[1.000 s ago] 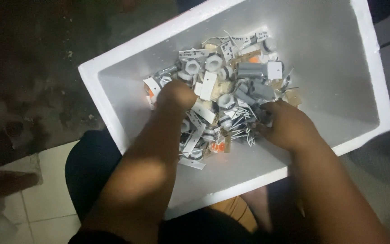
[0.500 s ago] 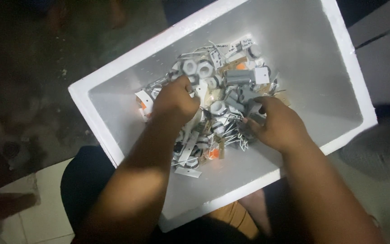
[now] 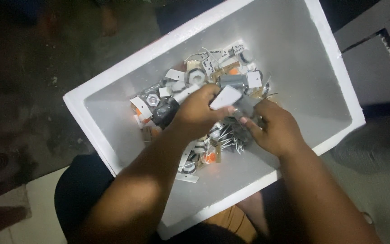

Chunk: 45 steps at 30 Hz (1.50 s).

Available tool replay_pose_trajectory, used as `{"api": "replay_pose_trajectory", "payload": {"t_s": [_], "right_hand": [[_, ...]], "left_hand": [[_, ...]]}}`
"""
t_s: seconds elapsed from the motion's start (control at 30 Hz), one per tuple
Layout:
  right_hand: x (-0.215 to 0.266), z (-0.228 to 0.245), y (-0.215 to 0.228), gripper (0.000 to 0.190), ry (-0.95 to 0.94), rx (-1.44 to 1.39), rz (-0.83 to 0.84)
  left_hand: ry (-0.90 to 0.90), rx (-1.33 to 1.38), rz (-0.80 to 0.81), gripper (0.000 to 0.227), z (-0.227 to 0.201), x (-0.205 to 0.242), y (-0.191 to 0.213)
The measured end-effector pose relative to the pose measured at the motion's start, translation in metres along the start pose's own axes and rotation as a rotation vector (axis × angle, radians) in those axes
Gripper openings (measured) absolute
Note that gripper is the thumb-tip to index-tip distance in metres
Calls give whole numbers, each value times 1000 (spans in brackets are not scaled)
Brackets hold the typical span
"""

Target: The person sits on the floor and repeatedly picks small packaged hardware items from a white bin. They hang each item on a wall-mounted grid rack using hooks, then return to the bin to continue the process.

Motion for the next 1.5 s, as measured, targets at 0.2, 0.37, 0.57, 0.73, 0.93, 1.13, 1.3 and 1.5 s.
{"api": "replay_pose_trajectory", "payload": {"t_s": [0.2, 0.37, 0.57, 0.73, 0.93, 1.13, 1.3, 1.5], "right_hand": [[-3, -23, 16, 37, -147, 193, -126], [13, 16, -6, 44, 329, 199, -109], [5, -14, 5, 44, 20, 138, -81], [6, -5, 19, 48, -112, 49, -87], [5, -19, 25, 71, -21, -87, -182], [9, -39, 29, 44, 57, -106, -292], [11, -45, 33, 38, -55, -140, -333], [15, -48, 41, 50, -5, -174, -403]], "left_hand": [[73, 159, -231, 27, 11, -7, 13], [49, -71, 23, 64, -9, 2, -30], [86, -123, 18, 51, -17, 16, -24], [-17, -161, 114, 47, -16, 15, -33], [-81, -180, 170, 50, -7, -4, -41], [-38, -128, 302, 55, -28, 23, -44], [-80, -271, 362, 70, -21, 21, -58], [-53, -140, 349, 70, -25, 28, -49]]}}
Point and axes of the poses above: each hand's wrist, its own x-axis away from the middle knuckle, its own y-axis out of the back of the hand, z = x × y, the point moved 9 cm from there along -x, towards the middle knuckle, and after that the axes turned 8 degrees about -x, right-handed, at the moved point
